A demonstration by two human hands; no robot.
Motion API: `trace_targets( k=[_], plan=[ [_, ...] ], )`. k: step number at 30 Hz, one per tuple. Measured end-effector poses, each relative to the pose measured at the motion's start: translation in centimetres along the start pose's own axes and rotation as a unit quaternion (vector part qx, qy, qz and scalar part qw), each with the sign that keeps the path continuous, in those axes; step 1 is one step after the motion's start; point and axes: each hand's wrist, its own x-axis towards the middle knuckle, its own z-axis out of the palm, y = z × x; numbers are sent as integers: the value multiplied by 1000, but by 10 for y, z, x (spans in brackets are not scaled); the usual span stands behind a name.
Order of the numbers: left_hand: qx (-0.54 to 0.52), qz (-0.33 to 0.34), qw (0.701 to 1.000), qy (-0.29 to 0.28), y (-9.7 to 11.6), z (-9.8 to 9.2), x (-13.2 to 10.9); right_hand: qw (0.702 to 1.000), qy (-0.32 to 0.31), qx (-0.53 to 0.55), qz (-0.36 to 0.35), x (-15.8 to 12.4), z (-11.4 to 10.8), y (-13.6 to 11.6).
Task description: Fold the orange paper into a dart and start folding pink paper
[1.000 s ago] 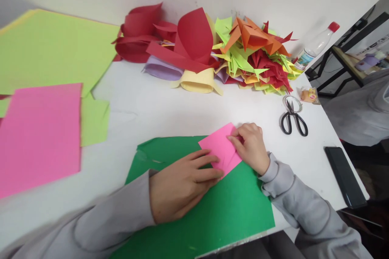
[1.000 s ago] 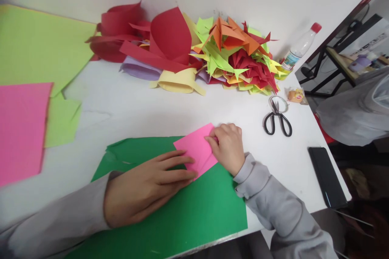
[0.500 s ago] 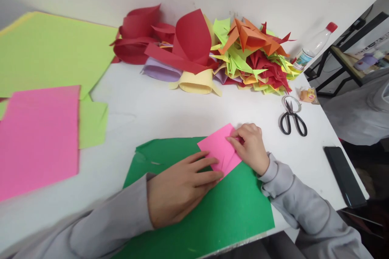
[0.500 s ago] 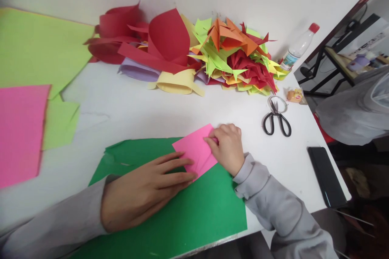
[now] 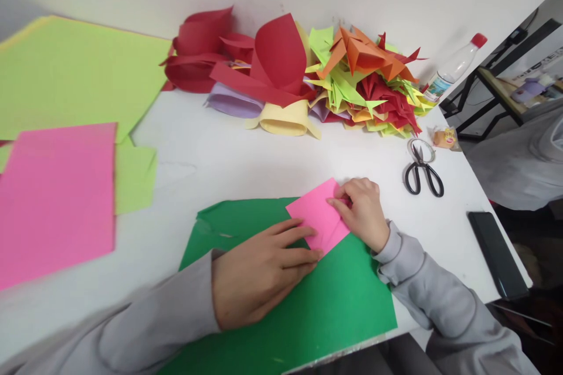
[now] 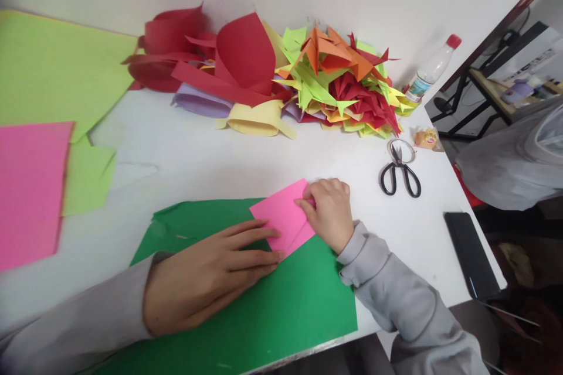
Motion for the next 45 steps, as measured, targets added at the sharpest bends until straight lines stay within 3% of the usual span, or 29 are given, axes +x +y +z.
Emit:
trace_targets(
  k=[13,21,25,29,32,38,45],
  plan=[
    [97,28,994,-41,14,13,-10,999,-16,-34,3,0,0,-1],
    [-7,42,999,32,3,8,-7,999,-14,-38,1,0,0,-1],
    [-13,-1,999,40,-5,12,-6,999,-16,-37,0,0,-1,-1],
    [28,-37,999,6,-7,18,-4,999,-22,-40,4,0,-1,-2],
    [39,-20,999,2,-8,23,-3,999,-26,-41,8,0,-2,-3],
    [84,34,994,59,-12,25,-1,999,-27,-36,8,0,-2,-3],
    [135,43,989,31,-9,22,2,999,-17,-28,4,-1,0,-2]
  ],
)
